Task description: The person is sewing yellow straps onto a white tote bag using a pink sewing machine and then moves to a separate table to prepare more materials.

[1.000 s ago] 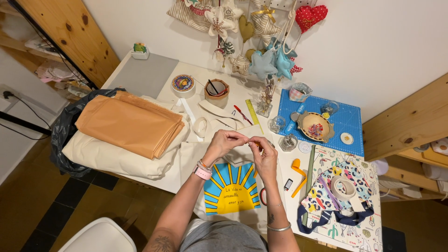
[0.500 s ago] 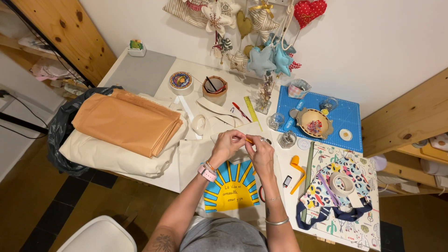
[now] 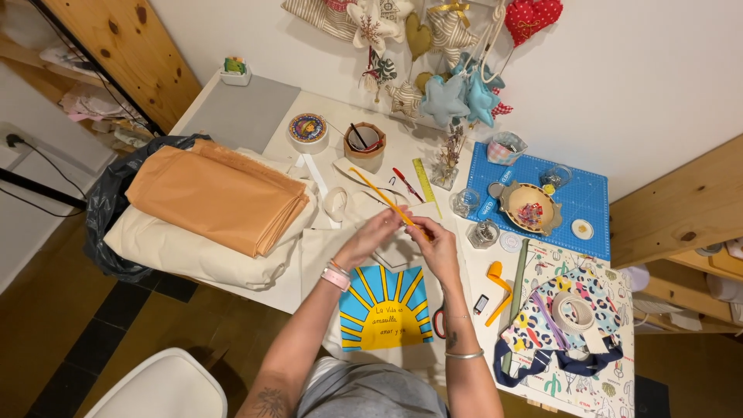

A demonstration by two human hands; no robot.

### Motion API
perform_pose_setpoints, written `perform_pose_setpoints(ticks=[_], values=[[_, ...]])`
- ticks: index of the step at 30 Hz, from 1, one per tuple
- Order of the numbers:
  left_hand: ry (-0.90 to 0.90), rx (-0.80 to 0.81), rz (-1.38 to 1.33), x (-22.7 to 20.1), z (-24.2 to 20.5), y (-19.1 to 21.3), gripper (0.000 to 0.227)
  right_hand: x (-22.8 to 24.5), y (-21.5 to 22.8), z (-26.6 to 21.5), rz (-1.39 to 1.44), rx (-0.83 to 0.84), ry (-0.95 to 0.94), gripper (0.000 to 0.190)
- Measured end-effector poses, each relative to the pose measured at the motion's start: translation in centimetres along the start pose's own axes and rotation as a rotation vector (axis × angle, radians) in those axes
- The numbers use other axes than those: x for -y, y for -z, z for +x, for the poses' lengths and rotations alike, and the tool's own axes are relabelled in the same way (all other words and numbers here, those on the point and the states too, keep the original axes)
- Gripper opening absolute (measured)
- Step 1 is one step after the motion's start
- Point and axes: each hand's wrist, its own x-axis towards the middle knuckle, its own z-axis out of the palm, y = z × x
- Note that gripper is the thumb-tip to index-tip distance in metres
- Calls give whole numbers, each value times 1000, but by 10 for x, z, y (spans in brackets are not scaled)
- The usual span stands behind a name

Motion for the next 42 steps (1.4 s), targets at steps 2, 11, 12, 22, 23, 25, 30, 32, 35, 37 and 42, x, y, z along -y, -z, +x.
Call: perform_pose_setpoints(ticks=[2, 11, 12, 22, 23, 25, 30, 32, 35, 37, 42], values=[[-34, -81, 135, 16, 11, -11, 52, -1, -3, 4, 17, 87, -5, 32], [-17, -533, 375, 110, 49, 86, 36, -89, 26, 56, 12, 293, -179, 18], [-1, -564, 383, 126, 54, 102, 36, -106, 29, 67, -15, 285, -187, 19], [218, -505, 477, 143, 55, 91, 30, -255, -17, 151, -499, 49, -522, 67], [236, -499, 455, 138, 52, 88, 31, -243, -16, 145, -459, 17, -533, 58], [258, -493, 430, 136, 43, 90, 33, -216, -9, 125, -422, -13, -548, 51], [277, -484, 268, 152, 37, 93, 30, -135, 17, 40, 296, -62, -582, 41], [260, -431, 271, 130, 20, 87, 28, -170, 22, 7, 109, -52, -593, 41], [225, -307, 354, 96, 8, 70, 28, -164, 14, -32, -230, -19, -401, 42], [210, -229, 431, 87, 9, 59, 30, -110, 7, -42, -386, -4, -204, 43], [64, -257, 519, 102, 24, 59, 25, -80, -6, -42, 68, 341, -191, 39]])
